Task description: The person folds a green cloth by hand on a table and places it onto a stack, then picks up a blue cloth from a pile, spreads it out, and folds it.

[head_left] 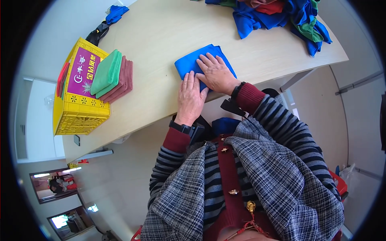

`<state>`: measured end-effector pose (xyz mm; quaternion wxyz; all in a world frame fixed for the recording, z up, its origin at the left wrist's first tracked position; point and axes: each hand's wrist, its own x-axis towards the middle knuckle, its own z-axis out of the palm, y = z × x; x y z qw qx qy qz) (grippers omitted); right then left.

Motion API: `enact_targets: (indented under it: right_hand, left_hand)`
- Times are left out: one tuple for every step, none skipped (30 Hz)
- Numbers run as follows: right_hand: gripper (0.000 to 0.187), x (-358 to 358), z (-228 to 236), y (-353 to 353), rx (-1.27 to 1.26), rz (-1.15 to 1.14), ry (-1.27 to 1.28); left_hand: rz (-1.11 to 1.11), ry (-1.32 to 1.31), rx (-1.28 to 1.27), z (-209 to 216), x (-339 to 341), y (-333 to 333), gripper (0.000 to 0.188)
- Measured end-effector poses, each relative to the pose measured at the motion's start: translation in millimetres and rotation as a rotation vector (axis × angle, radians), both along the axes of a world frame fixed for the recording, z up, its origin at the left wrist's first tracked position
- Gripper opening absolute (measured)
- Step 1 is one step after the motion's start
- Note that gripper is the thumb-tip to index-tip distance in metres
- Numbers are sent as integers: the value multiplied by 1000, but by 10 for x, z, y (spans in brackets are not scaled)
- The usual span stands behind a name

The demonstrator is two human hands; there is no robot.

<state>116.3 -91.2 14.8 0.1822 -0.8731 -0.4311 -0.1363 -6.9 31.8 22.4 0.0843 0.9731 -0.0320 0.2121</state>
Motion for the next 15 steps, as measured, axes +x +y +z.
enact_targets:
  right_hand:
    - [60, -19, 1, 14, -23, -9, -25]
    - [60, -23, 6, 22, -25, -8, -20]
    - [60, -19, 13, 25, -29, -3, 5]
    - [61, -15, 20, 24, -35, 2, 31]
    - [61, -19, 26, 24, -41, 7, 56]
    - [61, 4, 27, 18, -45, 6, 55]
    - [61, 38, 34, 14, -37, -2, 55]
    - [60, 60, 28, 7, -32, -7, 57]
    - [60, 75, 23, -2, -26, -11, 58]
    - [60, 88, 18, -25, -31, -7, 58]
    - [59, 116, 16, -51, -58, -25, 57]
    - [59, 140, 13, -80, -85, -43, 56]
    - [58, 124, 48, -75, -110, -58, 55]
    - [58, 98, 77, -54, -112, -53, 54]
    - [58, 72, 104, -25, -108, -48, 50]
  left_hand:
    - [3, -4, -13, -9, -17, -14, 55]
    - [3, 1, -14, -12, -27, -6, 55]
    - [4, -7, -11, -14, -36, 6, 54]
    - [4, -16, -9, -16, -45, 20, 53]
    - [5, -26, -8, -18, -55, 33, 52]
    - [4, -27, -12, -12, -44, 50, 52]
    - [-13, -15, -41, 0, -26, 80, 51]
    - [-27, -2, -72, 7, -25, 110, 51]
    - [-40, 11, -103, 16, -24, 141, 50]
    - [-36, 11, -108, 30, -24, 181, 50]
    - [-48, 62, -184, 76, -9, 234, 49]
    - [-62, 114, -259, 123, 15, 282, 48]
    - [-71, 165, -332, 140, 25, 343, 48]
    - [-66, 163, -334, 151, 53, 392, 48]
    - [-41, 116, -260, 163, 97, 437, 48]
